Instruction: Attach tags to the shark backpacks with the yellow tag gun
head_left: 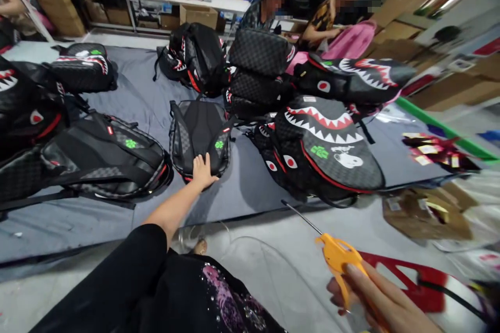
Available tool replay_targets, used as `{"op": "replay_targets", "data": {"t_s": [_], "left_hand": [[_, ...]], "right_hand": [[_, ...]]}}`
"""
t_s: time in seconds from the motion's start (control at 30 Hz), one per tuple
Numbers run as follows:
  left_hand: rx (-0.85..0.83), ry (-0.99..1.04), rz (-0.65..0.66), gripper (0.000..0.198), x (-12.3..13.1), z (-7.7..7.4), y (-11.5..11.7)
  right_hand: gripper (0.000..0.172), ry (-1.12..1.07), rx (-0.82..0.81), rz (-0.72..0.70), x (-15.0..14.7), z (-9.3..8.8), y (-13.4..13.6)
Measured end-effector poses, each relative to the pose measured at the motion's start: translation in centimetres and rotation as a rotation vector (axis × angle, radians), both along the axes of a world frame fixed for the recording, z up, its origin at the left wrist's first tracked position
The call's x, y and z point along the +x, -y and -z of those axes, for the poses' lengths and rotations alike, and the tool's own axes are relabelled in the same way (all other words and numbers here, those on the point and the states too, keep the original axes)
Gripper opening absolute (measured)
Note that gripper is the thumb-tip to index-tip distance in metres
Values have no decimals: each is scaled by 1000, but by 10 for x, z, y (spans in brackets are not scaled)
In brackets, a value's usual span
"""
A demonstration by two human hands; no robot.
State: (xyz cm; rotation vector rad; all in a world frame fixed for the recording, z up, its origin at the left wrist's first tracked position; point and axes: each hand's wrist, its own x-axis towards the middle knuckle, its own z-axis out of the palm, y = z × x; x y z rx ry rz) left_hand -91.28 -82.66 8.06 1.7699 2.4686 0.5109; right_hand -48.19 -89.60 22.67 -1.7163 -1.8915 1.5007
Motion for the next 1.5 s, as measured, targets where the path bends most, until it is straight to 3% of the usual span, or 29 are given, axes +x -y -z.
{"op": "replay_targets", "data": {"t_s": [0.07, 0.13, 0.27, 0.37, 0.43, 0.47, 0.53, 0.57, 0.6, 0.67, 0.73, 0.8, 0.9, 0.97, 1.03, 1.1, 1.17, 1.2, 1.27, 1.33, 1.5], "left_hand": [[-46, -11, 1, 102, 5, 11, 6], [-84, -35, 51, 92, 18, 23, 28], [-167, -31, 191, 96, 62, 37, 91], [-108, 35, 290, 85, 70, 29, 126], [61, 24, 205, 63, 51, 13, 137], [156, -8, 83, 56, 34, 5, 139], [264, -96, -263, 57, -9, -6, 140], [241, -126, -415, 63, -33, -7, 142], [174, -145, -483, 70, -55, -5, 147], [12, -168, -451, 75, -94, 3, 167], [-91, -203, -369, 68, -126, 14, 200], [-135, -248, -380, 62, -152, 21, 237], [-185, -280, -399, 56, -174, 11, 274], [-157, -307, -438, 52, -160, -5, 271], [-54, -325, -434, 53, -113, -17, 245], [-1, -229, -127, 58, -43, -17, 206], [-58, -108, 213, 80, 29, -8, 168], [-102, -75, 299, 95, 59, -1, 152], [-219, -81, 308, 112, 98, 14, 130], [-290, -107, 270, 113, 109, 27, 120], [-241, -65, 310, 78, 80, 44, 121]], "right_hand": [[58, -60, -54, -38, 4, 12, -8], [56, -146, -85, -95, -13, 32, -19], [45, -232, -28, -213, -85, 71, -45], [38, -146, 121, -279, -135, 81, -71], [35, 7, 222, -319, -155, 79, -85], [35, 92, 252, -361, -161, 77, -90], [36, 256, 261, -548, -169, 71, -95], [37, 330, 253, -664, -171, 67, -97], [38, 400, 255, -755, -173, 63, -98], [42, 531, 324, -786, -175, 54, -101], [44, 595, 409, -724, -177, 48, -104], [43, 571, 399, -732, -176, 46, -106], [41, 523, 263, -691, -167, 57, -103], [41, 468, 172, -592, -157, 70, -97], [41, 385, 118, -483, -147, 80, -91], [41, 342, 123, -385, -137, 85, -86], [39, 368, 150, -354, -129, 84, -82], [38, 388, 163, -358, -125, 82, -80], [36, 410, 170, -364, -116, 76, -74], [35, 380, 118, -358, -104, 73, -65], [36, 158, -10, -281, -70, 75, -31]]}}
